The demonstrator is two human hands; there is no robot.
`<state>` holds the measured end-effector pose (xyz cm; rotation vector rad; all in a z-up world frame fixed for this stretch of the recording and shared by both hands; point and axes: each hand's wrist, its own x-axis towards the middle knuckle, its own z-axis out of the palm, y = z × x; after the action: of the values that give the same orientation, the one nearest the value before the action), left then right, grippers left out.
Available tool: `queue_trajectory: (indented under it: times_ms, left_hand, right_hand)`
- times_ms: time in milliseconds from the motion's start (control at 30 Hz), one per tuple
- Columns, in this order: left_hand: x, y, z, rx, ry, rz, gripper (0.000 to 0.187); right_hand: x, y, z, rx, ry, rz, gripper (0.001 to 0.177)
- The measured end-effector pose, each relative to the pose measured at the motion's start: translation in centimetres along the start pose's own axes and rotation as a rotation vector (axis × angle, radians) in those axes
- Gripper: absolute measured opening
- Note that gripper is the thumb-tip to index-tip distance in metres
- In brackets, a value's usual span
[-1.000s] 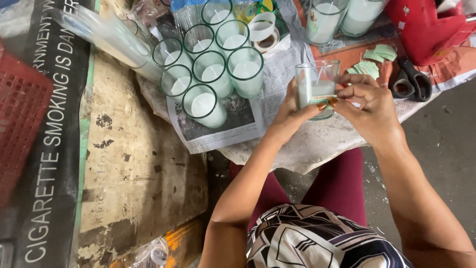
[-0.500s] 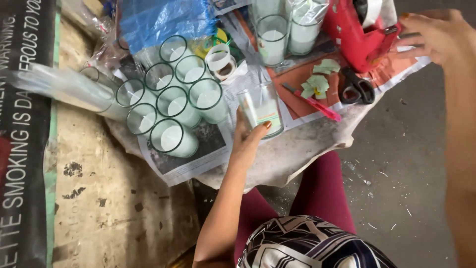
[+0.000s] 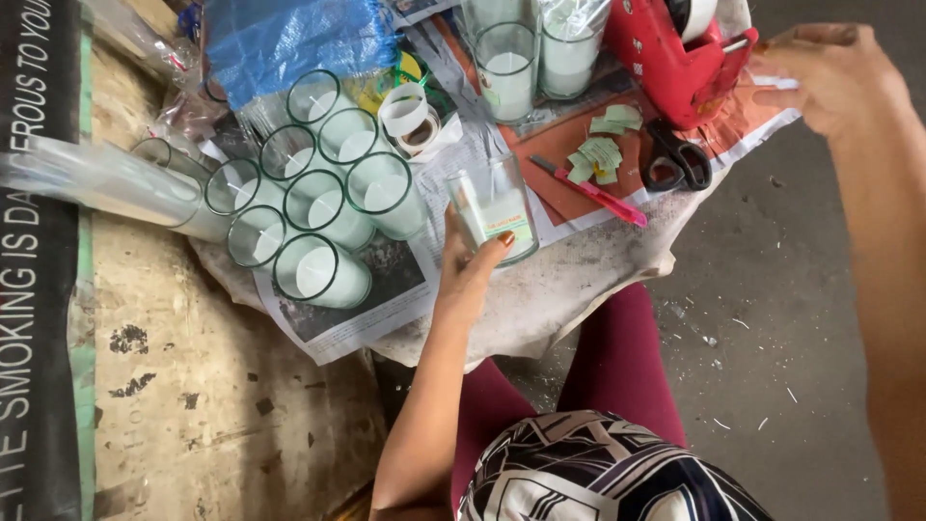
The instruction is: Applying labels to glass jars at a workstation.
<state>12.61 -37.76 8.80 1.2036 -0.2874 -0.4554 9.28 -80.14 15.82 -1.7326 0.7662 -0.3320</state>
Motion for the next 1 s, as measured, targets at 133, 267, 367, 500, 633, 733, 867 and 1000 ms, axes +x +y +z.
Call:
queue_trajectory:
  times_ms: [133, 267, 367, 500, 633, 733, 867, 1000]
  left_hand:
    - [0.6, -1.0, 0.5, -0.089, -0.024, 0.022, 0.081]
    - [-0.5, 1.3, 2.1, 0.028, 0.056, -0.034, 0.088]
    - [-1.2, 2.5, 2.6, 0.086, 0.036, -0.013, 0.079]
    - [-0.6, 1.7, 3.3, -0.037, 0.010, -0.004, 0.084]
    - [-0.9, 2.3, 4.1, -0.086, 0.047, -0.003, 0.092]
    - [-1.9, 3.5, 4.3, -0.094, 0.049, 0.017, 0.093]
    - [-2.3, 3.1, 3.6, -0.130, -0.021, 0.051, 0.091]
    - [-2.3, 2.5, 3.0, -0.150, -0.055, 0.008, 0.088]
  right_hand:
    - [0.1, 3.1, 2.3, 0.312, -0.059, 0.143, 0.016]
    - [1.1, 7.1, 1.7, 0.309, -0.275, 0.157, 0.017]
    - [-3.3, 2.8, 1.1, 0.332, -0.505, -0.224, 0.016]
    - [-10.9, -5.7, 5.5, -0.426, -0.728, -0.687, 0.022]
    - [-14.7, -8.7, 9.7, -0.738, -0.901, -0.745, 0.021]
    - [-16.0, -9.7, 11.8, -0.911, -0.806, -0.615, 0.022]
    - [-14.9, -8.3, 13.8, -1.042, -0.754, -0.666, 0.021]
    - [-14.2, -6.8, 14.1, -1.010, -0.638, -0.808, 0.023]
